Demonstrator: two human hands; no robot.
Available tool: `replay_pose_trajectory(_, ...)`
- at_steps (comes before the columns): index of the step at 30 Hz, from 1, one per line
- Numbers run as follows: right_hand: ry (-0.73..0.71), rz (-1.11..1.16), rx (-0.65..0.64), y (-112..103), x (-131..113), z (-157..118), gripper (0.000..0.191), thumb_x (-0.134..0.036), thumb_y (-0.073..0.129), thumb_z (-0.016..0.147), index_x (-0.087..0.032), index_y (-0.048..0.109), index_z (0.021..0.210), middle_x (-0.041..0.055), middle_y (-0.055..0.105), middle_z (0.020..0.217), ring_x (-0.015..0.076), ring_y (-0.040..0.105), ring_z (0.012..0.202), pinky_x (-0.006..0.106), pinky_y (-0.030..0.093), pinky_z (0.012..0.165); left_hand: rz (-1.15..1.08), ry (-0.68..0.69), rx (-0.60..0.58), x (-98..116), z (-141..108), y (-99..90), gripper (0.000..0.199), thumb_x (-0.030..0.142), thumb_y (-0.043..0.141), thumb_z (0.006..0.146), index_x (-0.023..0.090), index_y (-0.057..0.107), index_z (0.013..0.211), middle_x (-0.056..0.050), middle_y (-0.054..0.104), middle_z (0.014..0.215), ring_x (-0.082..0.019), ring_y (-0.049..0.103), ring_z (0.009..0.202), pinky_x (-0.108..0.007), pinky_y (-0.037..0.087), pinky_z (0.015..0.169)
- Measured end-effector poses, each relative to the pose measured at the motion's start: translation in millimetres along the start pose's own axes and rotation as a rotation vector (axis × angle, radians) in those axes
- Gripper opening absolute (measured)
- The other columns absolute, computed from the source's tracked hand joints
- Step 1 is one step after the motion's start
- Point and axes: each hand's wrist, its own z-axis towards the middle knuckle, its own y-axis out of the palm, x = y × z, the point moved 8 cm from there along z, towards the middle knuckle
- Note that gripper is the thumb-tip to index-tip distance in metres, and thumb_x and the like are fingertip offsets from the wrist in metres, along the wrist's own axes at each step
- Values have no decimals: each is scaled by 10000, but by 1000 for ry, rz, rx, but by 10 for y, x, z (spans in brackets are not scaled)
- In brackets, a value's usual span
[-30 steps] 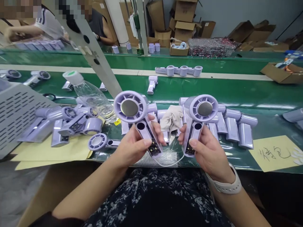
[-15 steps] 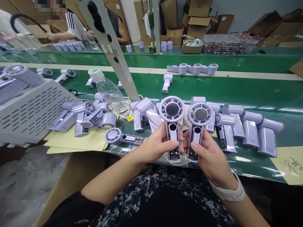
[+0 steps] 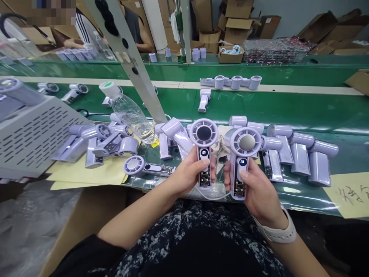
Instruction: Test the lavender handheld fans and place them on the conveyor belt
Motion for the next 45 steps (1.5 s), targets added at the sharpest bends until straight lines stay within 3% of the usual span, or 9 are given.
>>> replay_pose_trajectory(5, 32, -22, -33, 25, 14, -31, 262, -418, 692, 920, -234, 641, 1099, 35, 671, 836, 174, 604, 634, 297, 534, 538, 59, 3, -102, 0, -35, 60, 407, 456, 759, 851, 194, 508, 1036, 14, 598, 828, -131, 623, 614, -274, 517, 571)
replay_pose_trajectory(11, 53, -20, -32, 50, -23, 12, 269, -438, 687, 919, -225, 641, 1076, 32, 679, 775, 170, 607, 623, 284, 532, 539, 174, 18, -101, 28, -14, 12, 372, 459, 722, 900, 190, 490, 1013, 3, 618, 822, -137, 642, 651, -272, 526, 603)
replay_pose_trajectory(15, 58, -5, -34, 64, -36, 27, 310, -464, 663, 918, -213, 639, 1098, 45, 693, 811, 180, 622, 658, 302, 557, 579, 126, 15, -122, 34, -8, 32, 420, 459, 735, 890, 208, 489, 1120, -3, 615, 870, -145, 640, 673, -270, 532, 585)
replay_pose_trajectory(25, 43, -5, -15, 53, -63, 19, 174, -405, 656, 916, -270, 660, 1027, 50, 667, 838, 198, 598, 628, 340, 511, 508, 154, 77, -124, 181, -25, 134, 310, 403, 695, 910, 203, 534, 1084, -3, 615, 849, -154, 638, 621, -321, 536, 617)
replay_pose_trajectory(29, 21, 24, 31, -9, -39, 23, 198, -382, 669, 905, -250, 658, 1052, 52, 695, 939, 168, 607, 609, 316, 513, 498, 168, 45, -75, 125, -4, 84, 327, 396, 728, 895, 193, 528, 1056, -15, 646, 871, -163, 665, 636, -340, 563, 648)
replay_pose_trajectory(33, 31, 123, 10, -19, 19, 10, 240, -458, 623, 942, -232, 619, 1020, 39, 700, 880, 162, 620, 559, 291, 502, 470, 144, 23, 10, 27, -7, -1, 589, 509, 831, 795, 212, 473, 1156, -39, 713, 884, -192, 702, 623, -312, 551, 587)
replay_pose_trajectory(36, 72, 158, -64, 31, 47, -3, 423, -598, 483, 995, -211, 641, 927, 41, 678, 811, 152, 584, 488, 292, 478, 439, 120, 21, 73, -3, -13, -46, 523, 639, 695, 866, 231, 467, 1101, -33, 736, 805, -193, 676, 522, -286, 511, 475)
replay_pose_trajectory(40, 123, 168, -71, 45, 46, -22, 529, -662, 434, 998, -208, 691, 910, 56, 690, 814, 173, 628, 543, 315, 537, 509, 39, 39, 10, 39, -16, 14, 415, 581, 587, 921, 238, 460, 1115, -26, 756, 788, -226, 702, 509, -307, 530, 457)
replay_pose_trajectory(45, 73, 76, 76, -53, -5, -65, 403, -594, 489, 1013, -260, 712, 1045, 67, 760, 970, 235, 726, 775, 385, 628, 705, 63, 62, -42, 126, -113, 80, 428, 538, 633, 918, 255, 450, 1182, -52, 780, 931, -246, 765, 643, -330, 595, 562)
